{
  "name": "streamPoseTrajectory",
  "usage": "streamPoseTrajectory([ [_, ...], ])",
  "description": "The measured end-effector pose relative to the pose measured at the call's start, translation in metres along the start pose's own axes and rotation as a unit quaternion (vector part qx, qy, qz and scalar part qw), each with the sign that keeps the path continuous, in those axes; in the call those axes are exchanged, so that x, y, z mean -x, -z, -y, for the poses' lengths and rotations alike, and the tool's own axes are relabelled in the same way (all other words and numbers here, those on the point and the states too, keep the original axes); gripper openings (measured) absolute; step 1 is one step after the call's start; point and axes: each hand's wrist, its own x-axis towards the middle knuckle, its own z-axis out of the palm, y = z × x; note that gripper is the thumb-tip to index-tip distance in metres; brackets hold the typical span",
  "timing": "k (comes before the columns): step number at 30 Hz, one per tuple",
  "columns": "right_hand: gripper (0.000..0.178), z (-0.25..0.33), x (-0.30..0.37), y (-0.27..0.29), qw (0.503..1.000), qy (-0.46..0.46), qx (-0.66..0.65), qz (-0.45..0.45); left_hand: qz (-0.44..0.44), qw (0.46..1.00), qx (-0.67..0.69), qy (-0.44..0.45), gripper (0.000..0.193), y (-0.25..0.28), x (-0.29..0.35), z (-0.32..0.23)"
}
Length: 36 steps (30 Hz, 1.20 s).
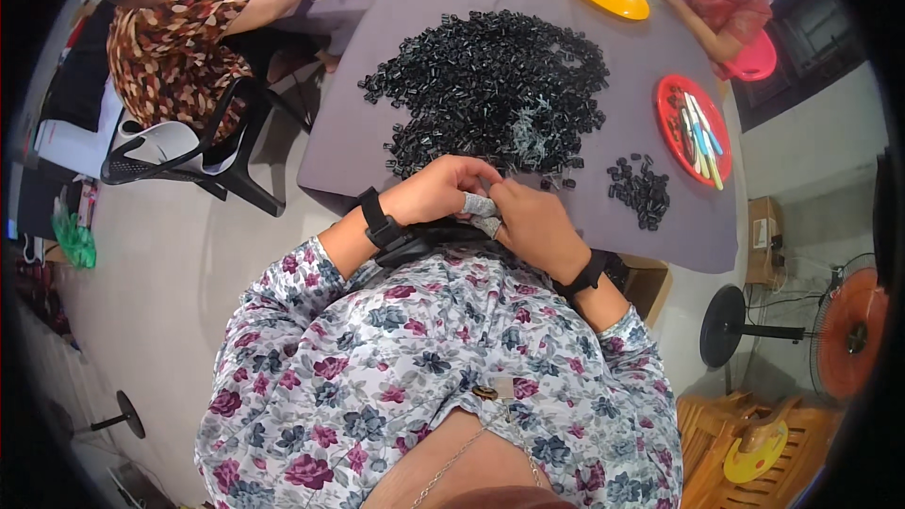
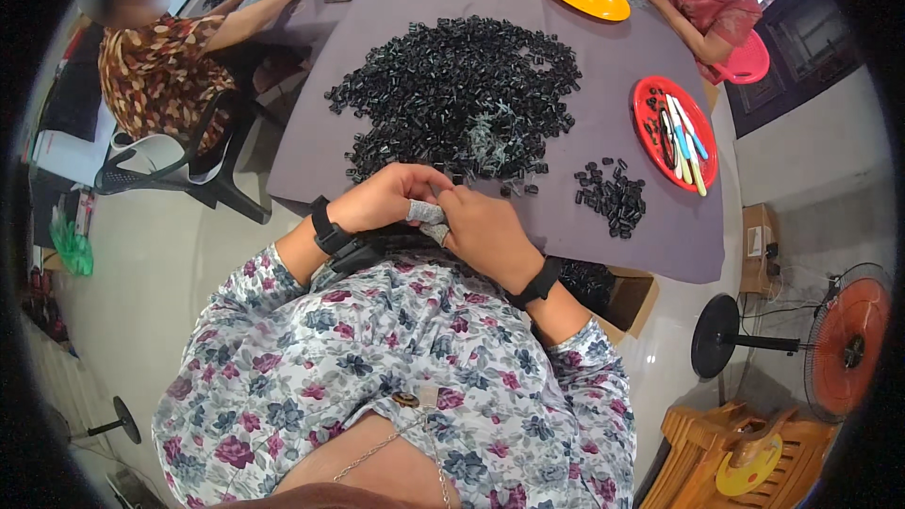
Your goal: Sorting and inspecting small black plastic components on a table in a manufacturing facility.
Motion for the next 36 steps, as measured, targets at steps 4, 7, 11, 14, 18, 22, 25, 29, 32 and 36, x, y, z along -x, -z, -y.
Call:
streamPoseTrajectory([
  [4, 0.031, 0.002, 0.003, -0.01, 0.999, 0.009, -0.025, -0.025, 0.008, 1.0, -0.008, 0.006, 0.053, -0.002, 0.003, -0.008],
  [7, 0.031, 0.005, 0.001, -0.008, 0.998, 0.003, -0.048, -0.047, 0.007, 1.0, 0.011, 0.01, 0.057, -0.004, 0.004, -0.013],
  [11, 0.031, 0.003, 0.003, -0.008, 0.997, -0.005, -0.083, -0.003, 0.046, 0.999, 0.012, 0.024, 0.058, -0.002, 0.005, -0.014],
  [14, 0.027, -0.001, 0.006, -0.011, 0.993, -0.009, -0.119, 0.007, 0.055, 0.998, -0.001, 0.011, 0.058, -0.003, 0.003, -0.012],
  [18, 0.02, 0.0, 0.008, -0.01, 0.99, -0.018, -0.138, 0.006, 0.058, 0.998, 0.03, 0.017, 0.057, -0.005, 0.001, -0.007],
  [22, 0.018, -0.005, 0.013, -0.015, 0.989, 0.007, -0.146, -0.007, 0.04, 0.999, 0.02, 0.03, 0.055, -0.011, 0.002, -0.011],
  [25, 0.02, -0.01, 0.017, -0.02, 0.987, 0.003, -0.161, -0.011, 0.034, 0.999, 0.0, 0.035, 0.054, -0.014, 0.002, -0.014],
  [29, 0.027, -0.008, 0.018, -0.005, 0.993, -0.048, -0.112, -0.004, 0.023, 1.0, -0.001, 0.005, 0.051, -0.015, -0.002, -0.006],
  [32, 0.032, -0.022, 0.023, -0.001, 0.988, -0.075, -0.104, -0.086, -0.014, 0.991, -0.08, -0.104, 0.044, -0.001, 0.005, -0.02],
  [36, 0.029, -0.045, 0.039, 0.039, 0.968, -0.231, -0.059, -0.074, -0.141, 0.983, -0.08, -0.081, 0.045, 0.038, 0.033, -0.011],
])
